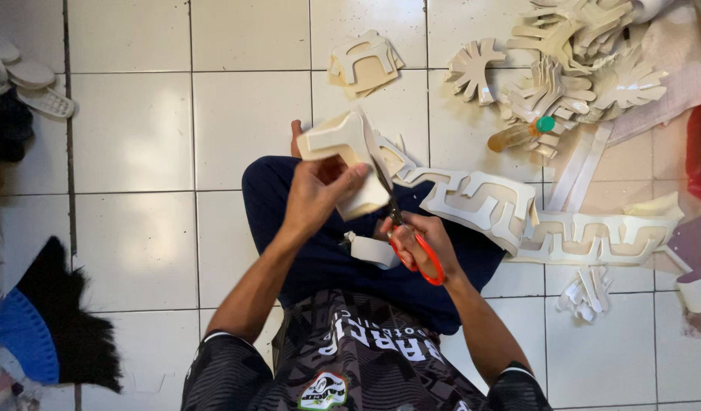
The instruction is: The person sits cross-legged on the workshop floor and cuts decorative shapes from sheets of cream-colored foam shoe components using red-handled scissors. They trim edges off pre-cut sandal parts one at a time, holding each piece in one hand while cutting with the other, and set finished pieces aside.
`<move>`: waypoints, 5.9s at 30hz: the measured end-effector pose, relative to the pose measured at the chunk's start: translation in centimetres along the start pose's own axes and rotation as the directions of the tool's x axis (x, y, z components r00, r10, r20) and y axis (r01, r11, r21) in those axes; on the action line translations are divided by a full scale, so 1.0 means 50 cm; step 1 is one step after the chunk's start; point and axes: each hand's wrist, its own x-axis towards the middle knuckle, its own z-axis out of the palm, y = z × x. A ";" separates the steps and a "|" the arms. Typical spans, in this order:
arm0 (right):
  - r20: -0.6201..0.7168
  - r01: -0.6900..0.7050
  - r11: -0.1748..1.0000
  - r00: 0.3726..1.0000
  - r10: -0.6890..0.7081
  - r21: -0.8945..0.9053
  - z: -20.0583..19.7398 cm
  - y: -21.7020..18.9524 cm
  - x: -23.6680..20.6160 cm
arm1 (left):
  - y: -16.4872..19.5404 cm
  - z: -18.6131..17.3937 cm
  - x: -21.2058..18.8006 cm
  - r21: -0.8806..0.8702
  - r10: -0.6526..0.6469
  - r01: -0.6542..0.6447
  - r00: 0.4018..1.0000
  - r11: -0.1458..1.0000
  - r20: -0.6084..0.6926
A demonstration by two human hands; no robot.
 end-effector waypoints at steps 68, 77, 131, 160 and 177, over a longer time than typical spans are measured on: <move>-0.284 0.046 0.988 0.959 -0.003 0.146 -0.051 0.060 -0.044 | -0.025 0.033 0.087 -0.363 -0.086 0.040 0.990 0.931 -0.111; -0.557 -0.044 0.967 0.810 0.180 0.249 -0.048 0.169 -0.135 | -0.293 0.072 0.229 0.066 0.046 -0.025 0.940 0.997 -0.338; -0.426 0.095 0.955 0.904 0.035 0.280 -0.029 0.166 -0.213 | -0.194 0.222 0.033 -0.443 -0.478 0.600 0.799 0.666 0.364; -0.219 -0.366 0.812 0.930 0.296 -0.455 -0.187 -0.018 -0.230 | -0.026 0.142 0.119 0.451 -0.392 0.053 0.592 0.891 0.704; -0.211 -0.055 0.997 0.975 0.063 0.045 -0.074 0.066 -0.166 | -0.061 0.126 0.042 0.037 -0.282 0.323 0.760 0.946 0.585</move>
